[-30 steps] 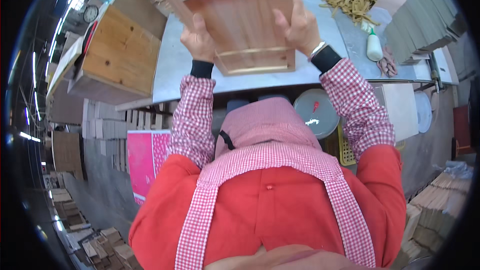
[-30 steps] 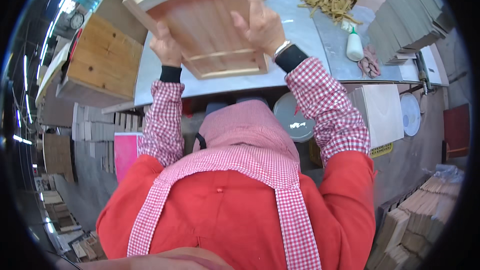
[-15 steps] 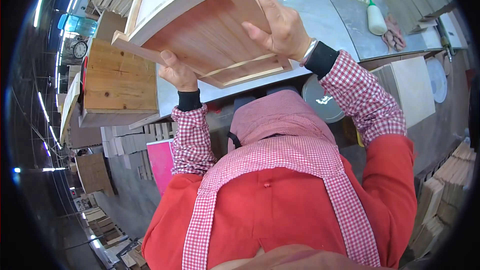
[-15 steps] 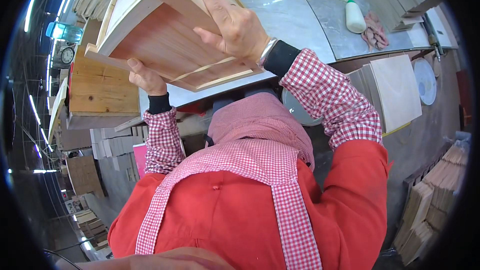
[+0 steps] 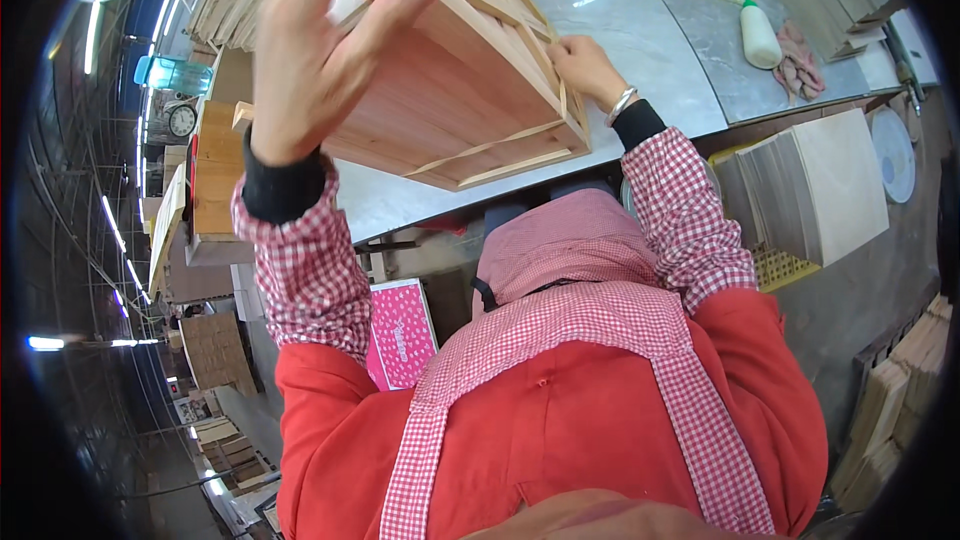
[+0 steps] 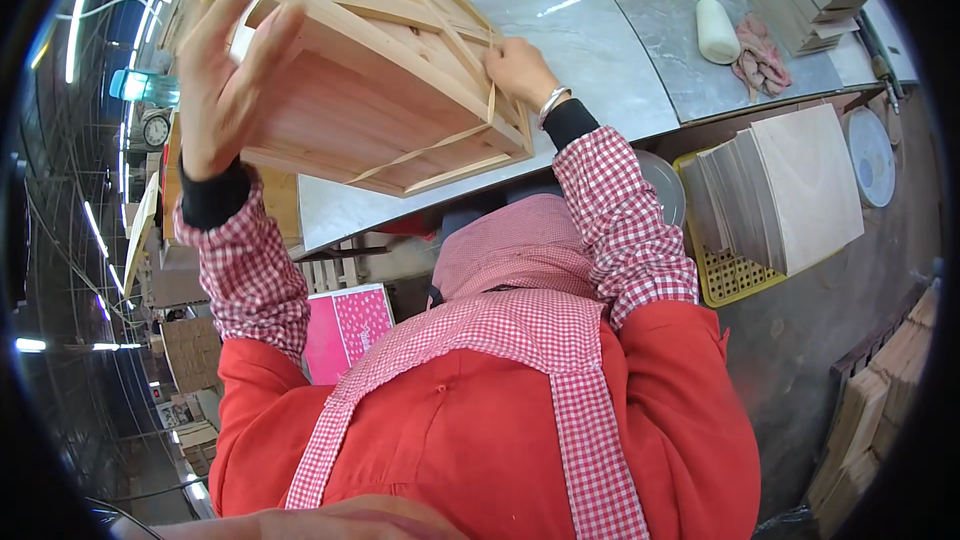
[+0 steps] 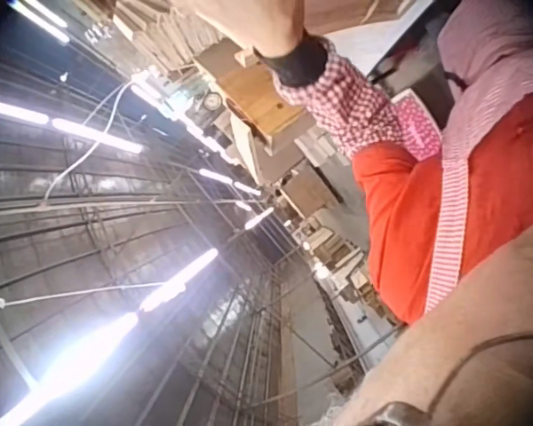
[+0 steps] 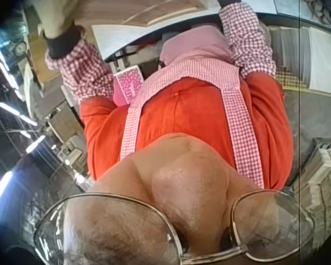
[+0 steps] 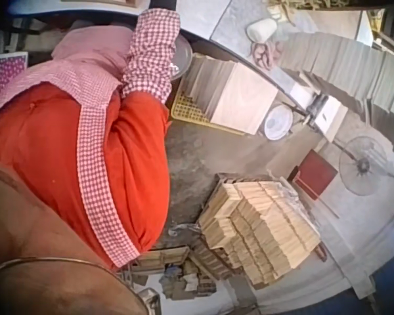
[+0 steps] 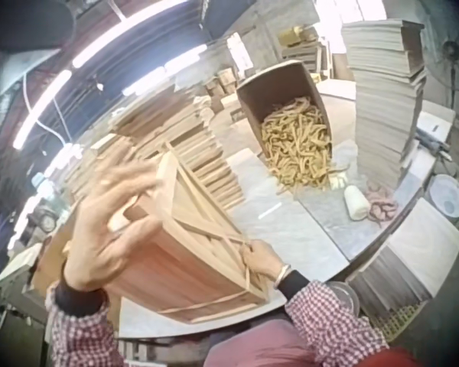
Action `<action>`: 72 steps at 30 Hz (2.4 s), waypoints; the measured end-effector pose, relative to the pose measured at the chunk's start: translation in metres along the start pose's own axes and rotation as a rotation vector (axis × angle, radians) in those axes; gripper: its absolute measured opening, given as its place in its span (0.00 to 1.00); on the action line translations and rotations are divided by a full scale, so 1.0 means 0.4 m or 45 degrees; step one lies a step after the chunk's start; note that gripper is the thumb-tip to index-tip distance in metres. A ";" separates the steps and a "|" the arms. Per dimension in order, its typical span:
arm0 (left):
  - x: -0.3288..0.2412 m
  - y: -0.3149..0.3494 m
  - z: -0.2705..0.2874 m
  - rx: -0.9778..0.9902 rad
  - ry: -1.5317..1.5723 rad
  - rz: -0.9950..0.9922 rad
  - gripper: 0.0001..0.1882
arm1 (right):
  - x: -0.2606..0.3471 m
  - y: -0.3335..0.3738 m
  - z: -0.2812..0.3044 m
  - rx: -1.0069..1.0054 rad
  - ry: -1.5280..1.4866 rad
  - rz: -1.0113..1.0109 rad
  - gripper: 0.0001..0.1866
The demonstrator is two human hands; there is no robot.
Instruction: Applying glue to wood panels and joining them together to assemble small wooden boxes.
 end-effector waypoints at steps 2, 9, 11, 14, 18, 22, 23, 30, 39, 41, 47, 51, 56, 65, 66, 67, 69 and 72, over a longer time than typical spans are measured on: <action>0.008 -0.015 -0.033 0.143 0.304 0.356 0.12 | -0.010 -0.039 0.029 -0.114 0.039 0.011 0.20; 0.096 0.002 -0.048 0.380 0.212 0.325 0.15 | 0.226 -0.157 0.187 -0.613 -0.029 0.497 0.16; 0.104 0.010 -0.050 0.375 0.230 0.325 0.18 | 0.277 -0.096 0.181 -0.509 -0.028 0.574 0.15; 0.109 0.020 -0.047 0.362 0.279 0.283 0.24 | 0.234 0.123 0.147 -0.390 -0.023 0.499 0.13; 0.094 0.017 -0.044 0.338 0.186 0.217 0.17 | 0.297 0.357 0.174 -0.171 -0.276 0.333 0.10; 0.034 -0.004 -0.047 0.360 0.239 0.373 0.11 | 0.405 0.358 0.300 -0.349 -0.350 0.618 0.09; 0.034 -0.001 -0.040 0.223 0.381 0.347 0.11 | 0.455 0.348 0.344 -0.526 -0.237 0.805 0.10; 0.080 0.105 0.058 -0.690 0.919 0.040 0.10 | 0.558 0.218 0.351 -0.568 -0.055 1.349 0.08; 0.304 0.593 0.103 -1.324 0.593 0.797 0.06 | 0.670 0.176 0.279 -0.606 0.386 1.503 0.04; 0.346 0.709 0.063 -1.282 0.621 1.094 0.06 | 0.694 0.197 0.270 -0.515 0.473 1.427 0.06; 0.463 0.848 -0.224 -0.922 1.591 1.813 0.12 | 0.678 0.240 0.291 -0.683 0.312 1.354 0.05; 0.485 0.801 -0.333 -0.463 2.094 2.174 0.14 | 0.661 0.231 0.282 -0.749 0.316 1.276 0.09; 0.504 0.729 -0.343 -0.124 1.870 2.108 0.13 | 0.686 0.245 0.252 -0.833 0.487 1.265 0.10; 0.741 0.597 -0.300 -0.797 2.326 1.361 0.09 | 0.681 0.238 0.269 -0.883 0.522 1.256 0.10; 0.806 0.530 -0.293 -0.637 2.345 1.220 0.05 | 0.679 0.236 0.268 -0.874 0.514 1.252 0.10; 0.827 0.478 -0.273 -0.466 2.358 1.076 0.09 | 0.677 0.233 0.267 -0.874 0.511 1.242 0.10; 0.785 0.487 -0.272 -0.451 1.808 1.015 0.08 | 0.669 0.229 0.267 -0.887 0.516 1.218 0.10; 0.710 0.598 -0.250 -0.331 0.829 1.064 0.10 | 0.683 0.242 0.262 -0.934 0.527 1.209 0.11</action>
Point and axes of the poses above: each hand's wrist, its own y-axis away from the middle knuckle, its own z-axis out of the back of the hand, x = y × z, the point moved 5 cm from there along -y, towards the middle knuckle, and after that the axes turned 9 degrees about y, right-handed, at the moved point
